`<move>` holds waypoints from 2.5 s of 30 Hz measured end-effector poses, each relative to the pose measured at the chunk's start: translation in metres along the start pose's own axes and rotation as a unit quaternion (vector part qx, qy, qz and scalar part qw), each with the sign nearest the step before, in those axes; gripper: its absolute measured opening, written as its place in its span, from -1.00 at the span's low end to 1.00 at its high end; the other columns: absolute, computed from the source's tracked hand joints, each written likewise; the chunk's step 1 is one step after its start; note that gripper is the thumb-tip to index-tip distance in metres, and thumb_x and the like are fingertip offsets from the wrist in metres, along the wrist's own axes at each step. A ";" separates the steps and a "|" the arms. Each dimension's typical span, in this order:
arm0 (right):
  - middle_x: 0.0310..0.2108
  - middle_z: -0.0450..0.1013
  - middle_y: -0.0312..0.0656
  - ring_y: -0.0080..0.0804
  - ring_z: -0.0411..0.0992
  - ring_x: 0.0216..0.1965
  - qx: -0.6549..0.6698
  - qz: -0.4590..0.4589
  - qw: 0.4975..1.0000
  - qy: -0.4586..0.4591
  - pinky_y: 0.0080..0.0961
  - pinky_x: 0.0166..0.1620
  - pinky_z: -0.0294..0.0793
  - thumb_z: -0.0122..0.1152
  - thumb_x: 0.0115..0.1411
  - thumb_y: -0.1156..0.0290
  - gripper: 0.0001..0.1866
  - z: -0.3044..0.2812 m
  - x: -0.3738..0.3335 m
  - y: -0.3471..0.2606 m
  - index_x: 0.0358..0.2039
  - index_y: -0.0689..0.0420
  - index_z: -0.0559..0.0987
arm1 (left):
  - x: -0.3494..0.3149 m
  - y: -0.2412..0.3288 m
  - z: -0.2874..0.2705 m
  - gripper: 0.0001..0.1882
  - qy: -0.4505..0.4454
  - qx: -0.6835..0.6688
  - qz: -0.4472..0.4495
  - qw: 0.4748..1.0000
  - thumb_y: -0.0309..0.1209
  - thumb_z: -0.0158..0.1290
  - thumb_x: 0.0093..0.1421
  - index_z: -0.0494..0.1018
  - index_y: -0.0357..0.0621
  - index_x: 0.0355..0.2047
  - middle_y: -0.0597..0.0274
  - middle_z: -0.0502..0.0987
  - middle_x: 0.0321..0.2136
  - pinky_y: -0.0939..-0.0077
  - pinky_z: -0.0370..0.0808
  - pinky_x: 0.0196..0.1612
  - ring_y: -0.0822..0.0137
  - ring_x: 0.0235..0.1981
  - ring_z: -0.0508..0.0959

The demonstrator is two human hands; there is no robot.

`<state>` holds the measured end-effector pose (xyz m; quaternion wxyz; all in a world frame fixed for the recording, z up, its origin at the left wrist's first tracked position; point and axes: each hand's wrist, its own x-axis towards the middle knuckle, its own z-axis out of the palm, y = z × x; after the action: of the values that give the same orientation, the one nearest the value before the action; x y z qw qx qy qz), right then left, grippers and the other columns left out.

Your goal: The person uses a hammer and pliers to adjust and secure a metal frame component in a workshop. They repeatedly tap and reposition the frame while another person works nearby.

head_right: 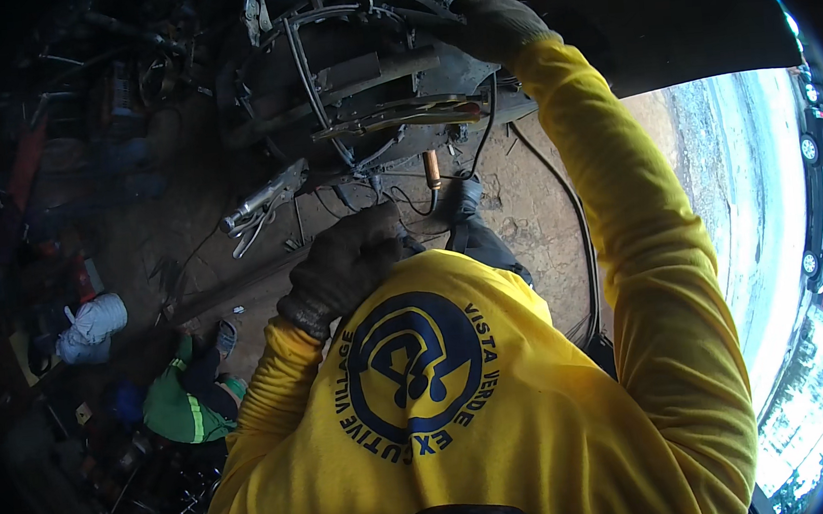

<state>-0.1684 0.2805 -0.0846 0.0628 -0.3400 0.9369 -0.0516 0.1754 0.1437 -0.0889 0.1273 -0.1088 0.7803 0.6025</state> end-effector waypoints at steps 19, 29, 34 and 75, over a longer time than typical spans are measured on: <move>-0.38 0.57 -0.14 -0.31 0.57 -0.31 0.303 0.115 0.944 0.059 -0.39 -0.17 0.52 0.07 0.43 -0.13 -0.44 0.022 -0.045 0.065 -0.05 0.17 0.64 | 0.008 0.106 -0.138 -0.48 0.099 -0.005 0.217 0.971 -0.13 0.25 0.34 0.54 -0.30 0.11 0.14 0.64 -0.11 0.47 0.60 -0.21 0.39 -0.32 0.62; -0.24 0.65 -0.05 -0.25 0.66 -0.29 0.510 -0.034 0.805 0.302 -0.40 -0.23 0.63 0.38 0.25 0.34 -0.66 0.037 -0.206 -0.013 -0.01 0.21 0.60 | 0.106 0.047 -0.156 -0.33 0.113 0.136 -0.034 0.984 -0.05 0.31 0.28 0.47 -0.31 0.19 0.19 0.66 -0.17 0.53 0.58 -0.24 0.46 -0.36 0.61; -0.27 0.65 -0.04 -0.16 0.67 -0.35 0.300 -0.088 0.949 0.032 -0.31 -0.31 0.66 0.50 0.12 0.28 -0.54 0.083 -0.255 -0.021 0.02 0.14 0.63 | 0.115 0.068 -0.138 -0.31 0.102 0.156 -0.110 0.976 -0.01 0.33 0.24 0.49 -0.30 0.17 0.21 0.65 -0.28 0.53 0.56 -0.35 0.47 -0.42 0.60; -0.41 0.55 -0.10 0.00 0.59 -0.35 0.157 -0.222 0.961 -0.042 -0.13 -0.27 0.60 0.19 0.28 -0.22 -0.49 0.146 -0.152 -0.037 -0.25 0.03 0.60 | 0.131 0.050 -0.138 -0.60 0.136 0.244 -0.052 0.959 -0.09 0.31 0.27 0.59 -0.20 -0.18 0.27 0.58 -0.48 0.50 0.57 -0.43 0.47 -0.53 0.57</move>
<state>-0.0069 0.3419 -0.2113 0.1420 -0.5273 0.8144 -0.1963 0.0266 0.0205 -0.0529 0.0735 -0.1959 0.9070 0.3654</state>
